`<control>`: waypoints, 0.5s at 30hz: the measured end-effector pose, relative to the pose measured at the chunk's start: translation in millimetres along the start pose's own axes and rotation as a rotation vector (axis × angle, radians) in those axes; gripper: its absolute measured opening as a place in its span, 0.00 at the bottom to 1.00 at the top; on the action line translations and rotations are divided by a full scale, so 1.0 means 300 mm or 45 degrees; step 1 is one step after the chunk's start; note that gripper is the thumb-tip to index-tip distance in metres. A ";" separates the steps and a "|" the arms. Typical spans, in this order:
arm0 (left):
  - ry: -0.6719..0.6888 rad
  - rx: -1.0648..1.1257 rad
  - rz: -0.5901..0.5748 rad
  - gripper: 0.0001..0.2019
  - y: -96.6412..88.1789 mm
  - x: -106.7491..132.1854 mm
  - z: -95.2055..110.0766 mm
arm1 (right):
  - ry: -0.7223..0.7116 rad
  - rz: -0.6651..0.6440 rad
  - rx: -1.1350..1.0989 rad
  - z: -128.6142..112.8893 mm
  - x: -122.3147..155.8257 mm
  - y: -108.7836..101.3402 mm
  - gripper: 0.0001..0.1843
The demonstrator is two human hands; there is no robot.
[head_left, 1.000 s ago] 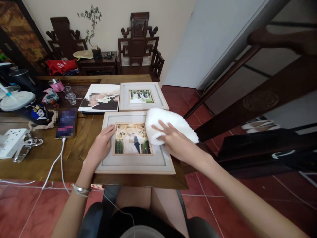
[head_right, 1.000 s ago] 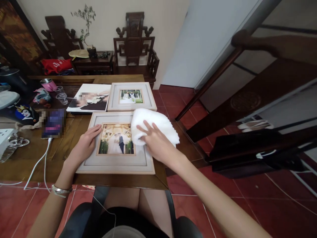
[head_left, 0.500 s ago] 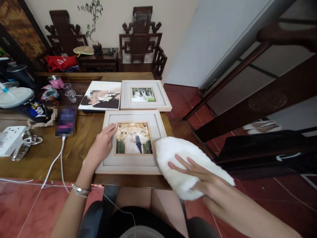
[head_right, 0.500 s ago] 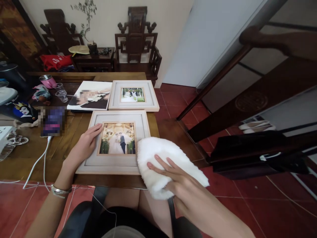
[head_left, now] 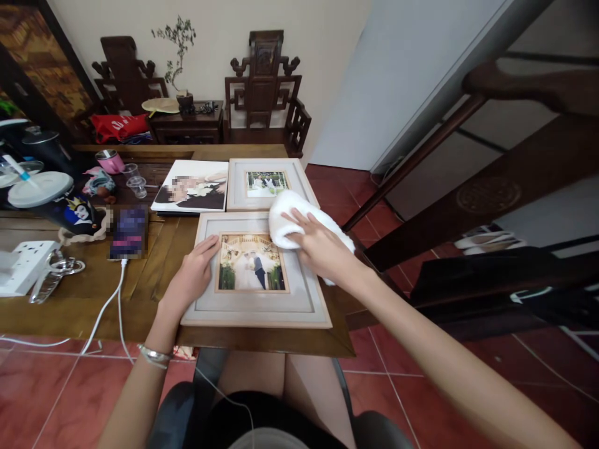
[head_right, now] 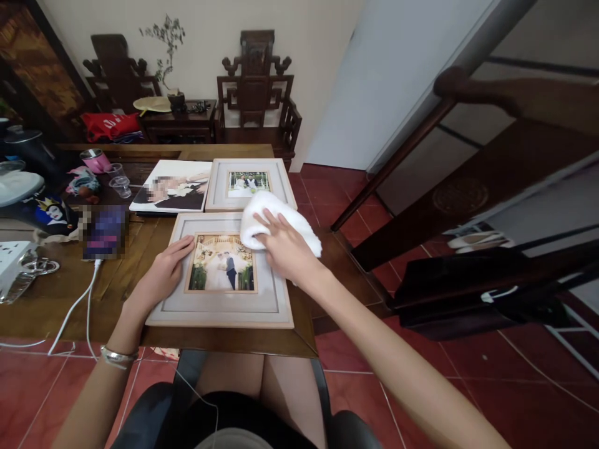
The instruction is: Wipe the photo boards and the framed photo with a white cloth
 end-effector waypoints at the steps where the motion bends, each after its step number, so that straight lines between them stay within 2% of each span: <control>1: 0.002 -0.002 0.004 0.30 0.001 0.000 -0.001 | -0.018 -0.006 0.037 -0.003 -0.034 0.014 0.27; 4: 0.022 0.001 0.026 0.30 0.003 -0.001 -0.003 | -0.070 -0.058 0.129 -0.033 -0.085 0.048 0.22; 6: 0.029 0.010 0.043 0.30 0.005 -0.003 -0.003 | -0.102 -0.102 0.153 -0.065 -0.069 0.050 0.20; 9: 0.020 0.028 0.075 0.29 0.008 -0.005 -0.002 | -0.150 -0.192 0.091 -0.126 0.016 0.012 0.20; 15: -0.003 0.032 0.129 0.28 0.006 -0.005 0.010 | -0.206 -0.363 -0.172 -0.260 0.209 -0.118 0.24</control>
Point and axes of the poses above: each hand's wrist, its own x-axis away from the middle knuckle, its own y-axis out of the palm, z = x × y, the point moved 3 cm from there along -x, towards the middle knuckle, and after that the axes turned 10 degrees about z, right-handed, at the moved point
